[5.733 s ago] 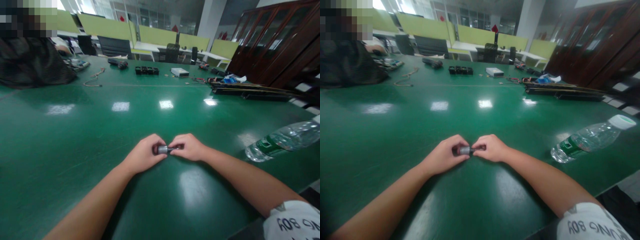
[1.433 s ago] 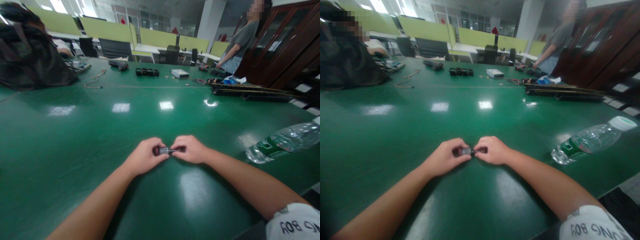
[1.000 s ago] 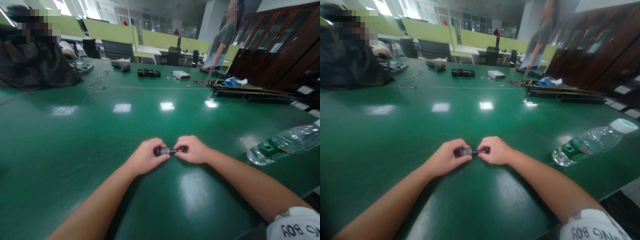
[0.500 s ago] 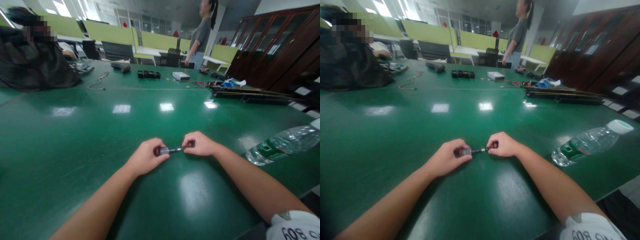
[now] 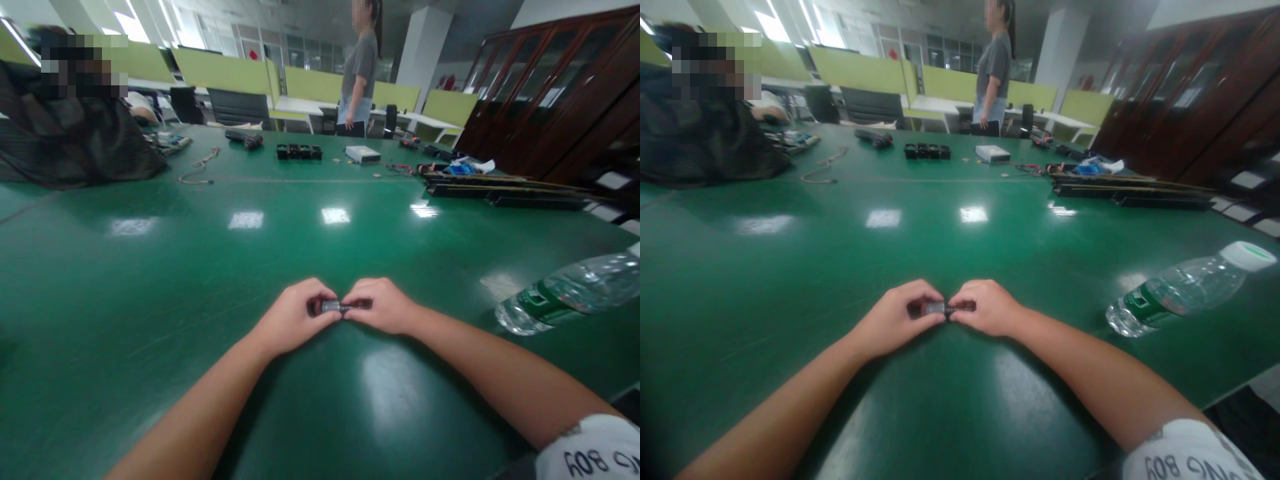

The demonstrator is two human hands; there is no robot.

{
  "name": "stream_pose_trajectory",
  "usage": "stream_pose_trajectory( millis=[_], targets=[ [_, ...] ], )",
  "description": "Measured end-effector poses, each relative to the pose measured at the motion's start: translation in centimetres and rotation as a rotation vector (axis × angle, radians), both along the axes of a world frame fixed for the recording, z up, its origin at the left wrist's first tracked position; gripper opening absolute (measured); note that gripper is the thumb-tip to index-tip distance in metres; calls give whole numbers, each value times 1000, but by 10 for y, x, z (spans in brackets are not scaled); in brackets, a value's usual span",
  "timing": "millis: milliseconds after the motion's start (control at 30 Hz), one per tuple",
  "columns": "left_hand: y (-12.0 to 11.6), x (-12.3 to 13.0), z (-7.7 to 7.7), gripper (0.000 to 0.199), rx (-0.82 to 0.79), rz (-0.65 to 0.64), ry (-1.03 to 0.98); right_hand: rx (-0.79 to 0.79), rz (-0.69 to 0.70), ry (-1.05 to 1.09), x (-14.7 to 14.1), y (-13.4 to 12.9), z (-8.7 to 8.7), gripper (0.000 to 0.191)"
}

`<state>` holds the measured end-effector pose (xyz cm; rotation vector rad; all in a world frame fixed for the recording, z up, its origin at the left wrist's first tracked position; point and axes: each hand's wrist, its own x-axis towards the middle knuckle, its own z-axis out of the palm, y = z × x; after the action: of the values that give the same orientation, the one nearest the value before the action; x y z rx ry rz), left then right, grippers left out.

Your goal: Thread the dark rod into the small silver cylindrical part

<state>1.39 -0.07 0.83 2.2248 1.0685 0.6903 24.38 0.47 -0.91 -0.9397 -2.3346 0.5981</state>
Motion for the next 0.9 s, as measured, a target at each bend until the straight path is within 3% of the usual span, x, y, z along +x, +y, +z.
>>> stream_pose_trajectory(
  millis=[900],
  targets=[
    [1, 0, -3, 21, 0, 18, 41, 19, 40, -2, 3, -1, 5, 13]
  ],
)
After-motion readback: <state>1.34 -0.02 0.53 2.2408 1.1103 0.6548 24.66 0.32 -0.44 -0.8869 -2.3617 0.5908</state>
